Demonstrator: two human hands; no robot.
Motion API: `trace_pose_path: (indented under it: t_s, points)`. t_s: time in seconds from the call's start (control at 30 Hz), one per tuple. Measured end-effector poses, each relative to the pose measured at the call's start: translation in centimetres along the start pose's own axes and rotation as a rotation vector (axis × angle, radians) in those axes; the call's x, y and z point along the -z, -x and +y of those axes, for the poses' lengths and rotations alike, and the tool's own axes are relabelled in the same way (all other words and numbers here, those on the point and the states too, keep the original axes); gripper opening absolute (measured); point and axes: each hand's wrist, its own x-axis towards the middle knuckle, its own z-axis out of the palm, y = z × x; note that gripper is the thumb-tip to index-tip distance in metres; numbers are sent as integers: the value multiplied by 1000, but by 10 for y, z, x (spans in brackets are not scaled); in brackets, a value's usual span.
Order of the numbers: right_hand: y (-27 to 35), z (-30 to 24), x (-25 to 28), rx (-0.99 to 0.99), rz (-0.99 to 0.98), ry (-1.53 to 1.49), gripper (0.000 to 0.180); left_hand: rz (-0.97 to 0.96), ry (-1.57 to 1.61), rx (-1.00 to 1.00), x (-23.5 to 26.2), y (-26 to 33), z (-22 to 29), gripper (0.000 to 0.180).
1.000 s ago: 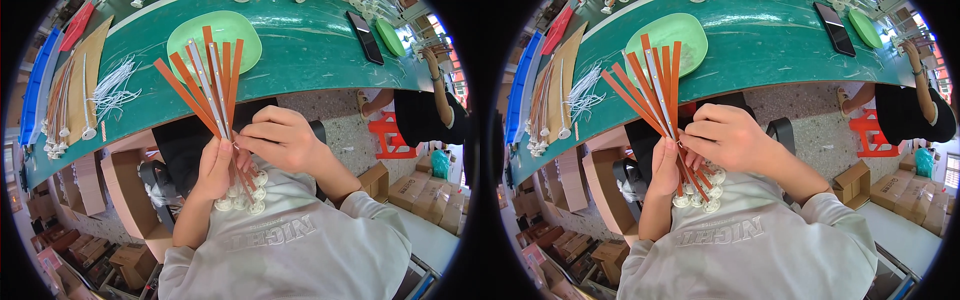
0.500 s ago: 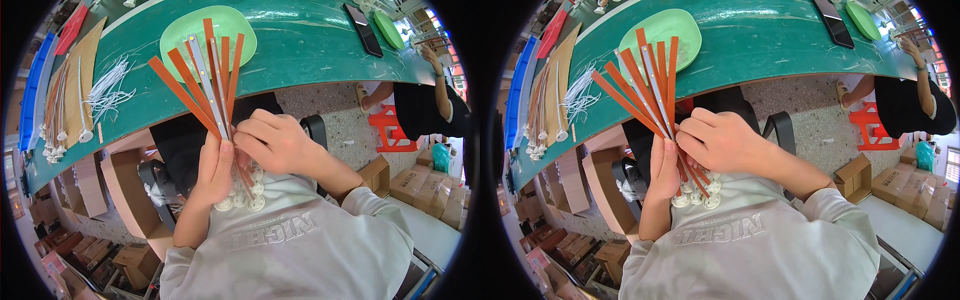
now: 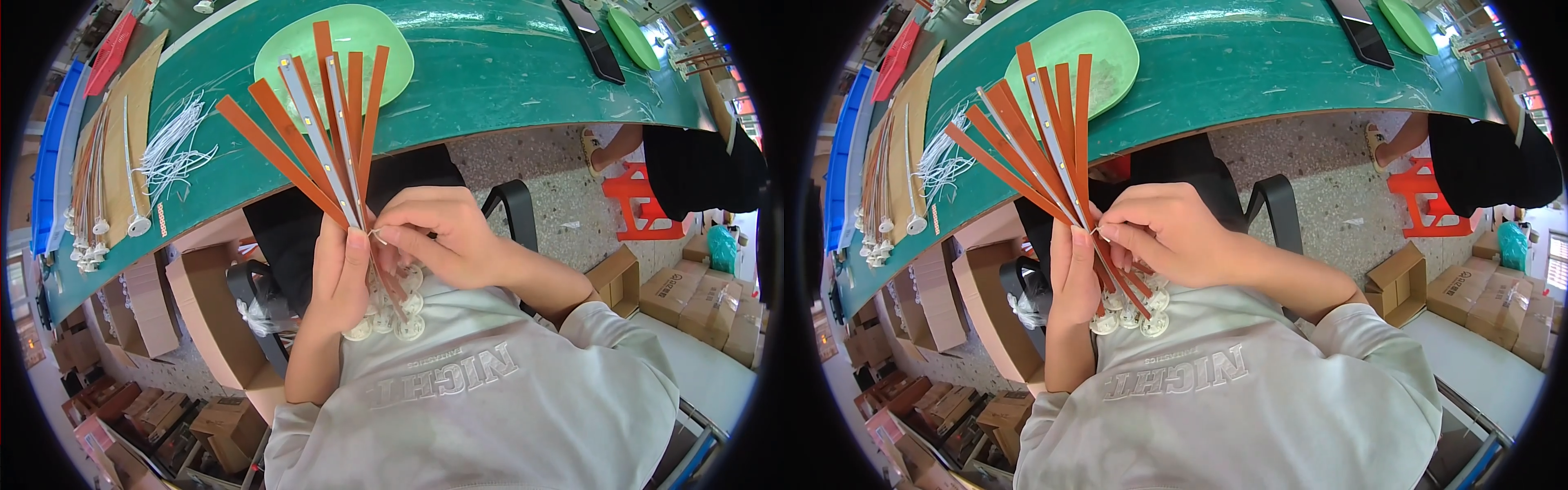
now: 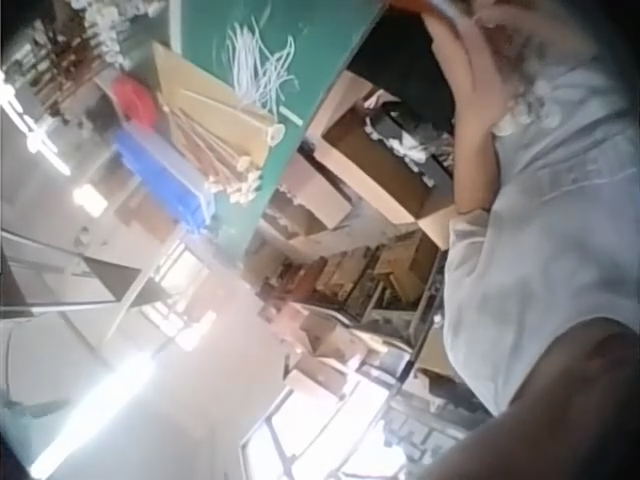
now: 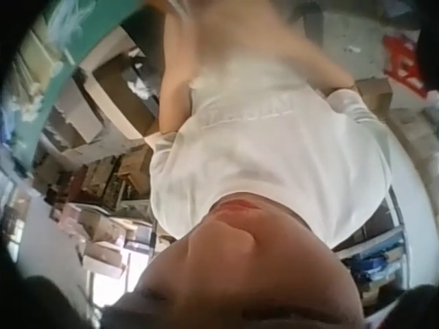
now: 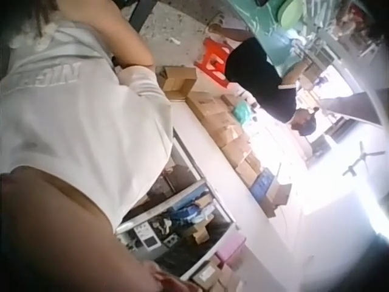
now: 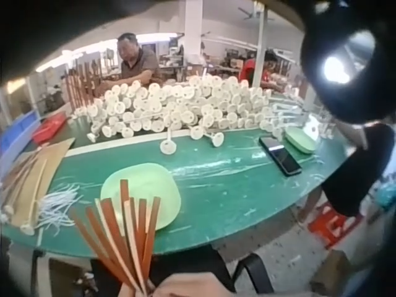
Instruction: Bundling LED light components with wire ties and placing them into a cardboard box.
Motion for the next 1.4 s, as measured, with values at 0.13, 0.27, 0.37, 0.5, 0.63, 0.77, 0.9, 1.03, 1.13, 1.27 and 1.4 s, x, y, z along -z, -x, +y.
trace_pose_path:
  t_s: [0.13, 0.27, 0.37, 0.5, 0.63, 0.77, 0.9, 1.03, 1.13, 1.27, 1.4]
  points:
    - [-1, 3, 3, 114, 39, 146, 8, -44, 191, 93, -1, 2, -1, 33]
    - [-9, 11, 11, 640, 119, 582, 15, -41, 280, 102, -3, 0, -3, 32]
    - [-11, 14, 16, 780, 81, 676, 22, -78, 276, 104, -3, -2, -3, 31]
    - [-9, 17, 11, 776, 89, 733, 18, -69, 227, 68, -3, -1, -5, 31]
    - [-4, 15, 0, 538, 167, 553, 7, -54, 121, 54, -4, 0, -4, 34]
    - [7, 4, -1, -547, 54, -623, 11, -53, -129, -57, -3, 0, -1, 37]
    - [9, -2, -5, -379, 131, -394, 14, -22, -134, -62, -2, 3, -1, 35]
    - [-1, 4, -1, 62, 268, 75, 13, -6, 74, 17, -2, 4, -7, 32]
    - [-7, 9, 13, 725, 165, 559, 24, -28, 69, -1, -3, 4, -11, 33]
    - [-7, 12, 18, 701, 70, 622, 21, -31, 89, 1, -3, 2, -11, 31]
    - [-2, 11, 3, 583, 160, 519, 11, -58, 4, -16, -2, 2, -3, 30]
